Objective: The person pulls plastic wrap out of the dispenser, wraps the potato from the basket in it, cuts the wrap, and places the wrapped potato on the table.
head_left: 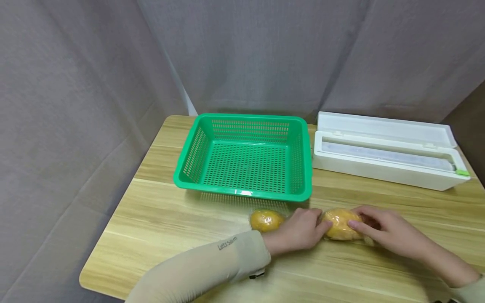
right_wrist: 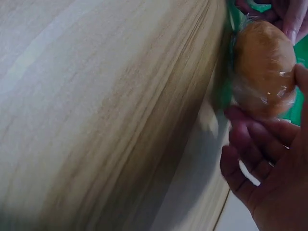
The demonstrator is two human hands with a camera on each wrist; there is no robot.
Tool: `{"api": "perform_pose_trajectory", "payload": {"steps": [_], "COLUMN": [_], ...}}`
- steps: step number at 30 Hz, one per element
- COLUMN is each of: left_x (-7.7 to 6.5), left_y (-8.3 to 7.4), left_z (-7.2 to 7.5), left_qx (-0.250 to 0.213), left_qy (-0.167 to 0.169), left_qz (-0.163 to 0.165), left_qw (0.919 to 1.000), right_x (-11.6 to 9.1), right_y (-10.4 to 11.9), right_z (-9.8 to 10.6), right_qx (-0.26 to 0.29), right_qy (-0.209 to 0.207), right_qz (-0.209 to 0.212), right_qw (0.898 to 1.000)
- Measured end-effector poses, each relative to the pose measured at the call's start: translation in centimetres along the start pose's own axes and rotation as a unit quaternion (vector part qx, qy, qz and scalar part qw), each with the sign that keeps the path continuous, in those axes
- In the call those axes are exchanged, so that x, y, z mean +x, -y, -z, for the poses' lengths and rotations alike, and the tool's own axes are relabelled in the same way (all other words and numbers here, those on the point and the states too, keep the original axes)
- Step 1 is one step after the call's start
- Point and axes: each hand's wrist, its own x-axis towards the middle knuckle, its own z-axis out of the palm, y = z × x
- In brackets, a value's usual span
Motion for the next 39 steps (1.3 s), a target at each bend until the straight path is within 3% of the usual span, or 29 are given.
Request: {"api": "perform_pose_trajectory", "payload": {"steps": [6, 15, 20, 25, 31, 34, 39], "left_x": [0.8, 0.5, -1.0, -3.1, -5.9, -7.2, -8.8], "left_y": [-0.3, -0.4, -0.2, 0.4, 2.3, 3.7, 6.0], "left_z": [0.5, 0.8, 2.2, 4.2, 6.3, 7.2, 8.6], "left_qx": [0.02, 0.042, 0.094, 0.144, 0.177, 0.177, 0.167], "left_qy": [0.026, 0.03, 0.02, 0.015, -0.049, -0.08, -0.107], "left_qz": [0.016, 0.003, -0.05, -0.119, -0.203, -0.223, -0.227], "left_qw": [0.9993, 0.9986, 0.9942, 0.9823, 0.9618, 0.9553, 0.9534], "right_x": [-0.1, -0.5, -0.4, -0.2, 0.3, 0.4, 0.7], "right_y": [0.2, 1.3, 0.9, 1.1, 2.2, 2.9, 3.8], "right_z": [0.3, -0.6, -1.0, -1.3, -2.2, -2.7, -3.5], "right_qx": [-0.075, -0.115, -0.1, -0.095, -0.104, -0.105, -0.102], "right_qy": [-0.006, -0.053, -0.072, -0.08, -0.085, -0.078, -0.069], "right_qz": [-0.009, 0.092, 0.099, 0.108, 0.134, 0.131, 0.133], "right_qw": [0.997, 0.988, 0.987, 0.986, 0.982, 0.983, 0.984]}}
